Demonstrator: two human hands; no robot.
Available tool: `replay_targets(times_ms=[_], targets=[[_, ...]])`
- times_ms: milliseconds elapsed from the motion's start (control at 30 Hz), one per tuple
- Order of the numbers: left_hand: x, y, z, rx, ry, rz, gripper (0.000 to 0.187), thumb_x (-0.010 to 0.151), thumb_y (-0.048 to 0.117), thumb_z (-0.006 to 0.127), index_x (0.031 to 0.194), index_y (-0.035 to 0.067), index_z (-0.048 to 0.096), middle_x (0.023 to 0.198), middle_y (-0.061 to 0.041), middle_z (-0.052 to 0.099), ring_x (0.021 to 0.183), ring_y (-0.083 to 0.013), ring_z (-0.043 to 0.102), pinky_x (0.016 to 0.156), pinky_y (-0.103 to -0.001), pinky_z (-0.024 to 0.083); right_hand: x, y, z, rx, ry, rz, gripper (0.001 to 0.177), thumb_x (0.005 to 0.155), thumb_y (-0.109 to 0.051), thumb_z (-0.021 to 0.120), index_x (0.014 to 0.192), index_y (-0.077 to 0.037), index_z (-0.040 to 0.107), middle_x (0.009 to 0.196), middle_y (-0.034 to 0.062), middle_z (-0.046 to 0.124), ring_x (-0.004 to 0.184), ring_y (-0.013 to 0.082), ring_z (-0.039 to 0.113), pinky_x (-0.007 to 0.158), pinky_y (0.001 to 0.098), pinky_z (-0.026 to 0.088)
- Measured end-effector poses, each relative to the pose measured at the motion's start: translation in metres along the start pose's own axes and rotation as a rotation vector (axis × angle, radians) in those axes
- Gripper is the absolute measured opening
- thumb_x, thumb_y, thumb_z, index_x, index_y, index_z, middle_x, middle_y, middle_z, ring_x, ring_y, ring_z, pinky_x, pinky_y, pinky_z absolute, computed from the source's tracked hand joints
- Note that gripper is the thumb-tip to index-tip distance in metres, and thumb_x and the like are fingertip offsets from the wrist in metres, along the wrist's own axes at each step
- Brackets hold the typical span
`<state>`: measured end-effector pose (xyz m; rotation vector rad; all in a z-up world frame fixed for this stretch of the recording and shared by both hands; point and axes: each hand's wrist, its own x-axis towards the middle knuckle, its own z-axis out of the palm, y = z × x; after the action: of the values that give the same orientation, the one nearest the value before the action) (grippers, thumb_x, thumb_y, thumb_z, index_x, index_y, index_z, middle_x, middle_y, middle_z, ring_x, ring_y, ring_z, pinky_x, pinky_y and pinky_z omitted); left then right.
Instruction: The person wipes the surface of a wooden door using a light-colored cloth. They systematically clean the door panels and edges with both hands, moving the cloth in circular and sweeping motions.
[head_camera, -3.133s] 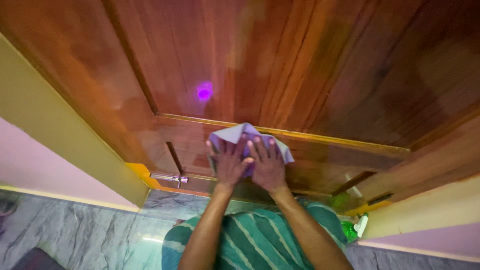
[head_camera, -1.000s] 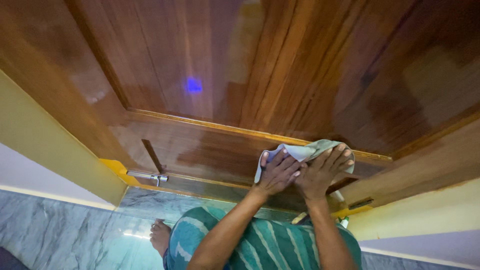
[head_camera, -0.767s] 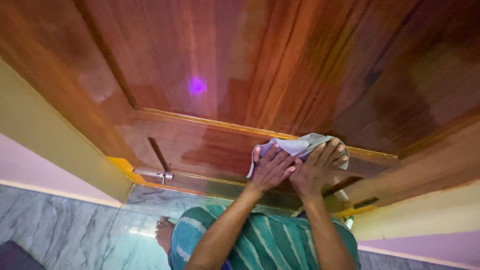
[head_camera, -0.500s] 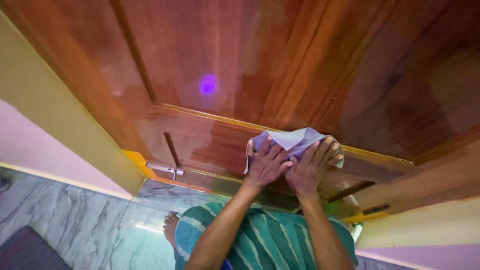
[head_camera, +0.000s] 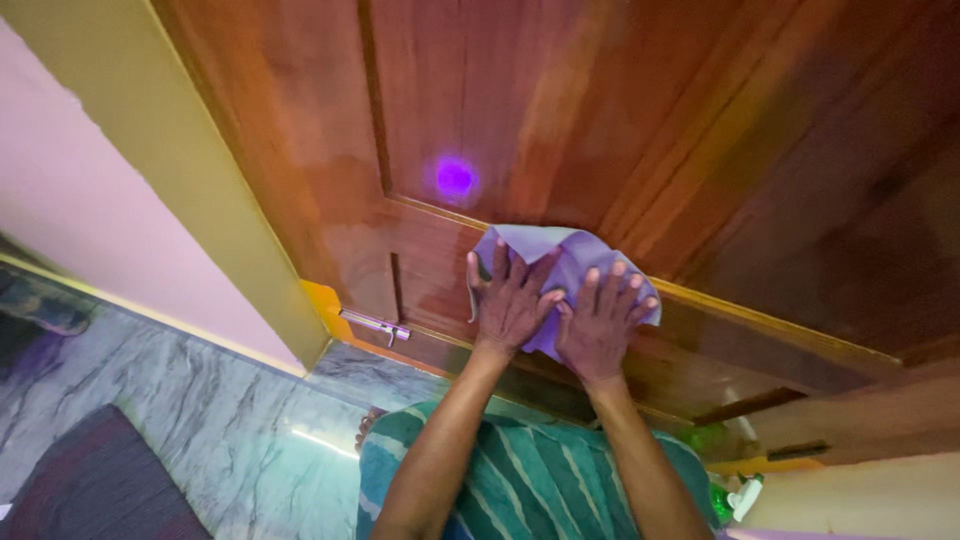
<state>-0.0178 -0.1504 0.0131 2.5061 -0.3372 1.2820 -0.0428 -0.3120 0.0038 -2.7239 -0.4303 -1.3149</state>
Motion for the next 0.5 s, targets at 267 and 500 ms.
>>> replay_targets(times_ms=[267,500], targets=[[0.009,-0.059,-0.018,0.018,-0.036,-0.216,0.077,0.101,0.063,0.039,0.159,0.014,0.039,0.152,-0.016,0.047,0.155,-0.0502,0.017,0.119,-0.075,0.005,0.047,-0.072,0.01,-0.102,-0.019,-0.166,0.053,0.103,-0.032,0.054,0.152,-0.01,0.054,0.164,0.0182,0.04,0.155,0.0406,0.026,0.125,0.0626,-0.001],[0.017,-0.106,-0.048,0.039,-0.014,-0.34,0.081,0.103,0.061,0.039,0.162,0.006,0.033,0.165,-0.033,0.03,0.156,-0.053,0.014,0.119,-0.072,0.008,0.085,-0.122,0.006,-0.072,0.028,-0.312,0.054,0.104,-0.022,0.048,0.157,-0.01,0.049,0.167,0.0103,0.039,0.155,0.0293,0.033,0.127,0.053,0.007]])
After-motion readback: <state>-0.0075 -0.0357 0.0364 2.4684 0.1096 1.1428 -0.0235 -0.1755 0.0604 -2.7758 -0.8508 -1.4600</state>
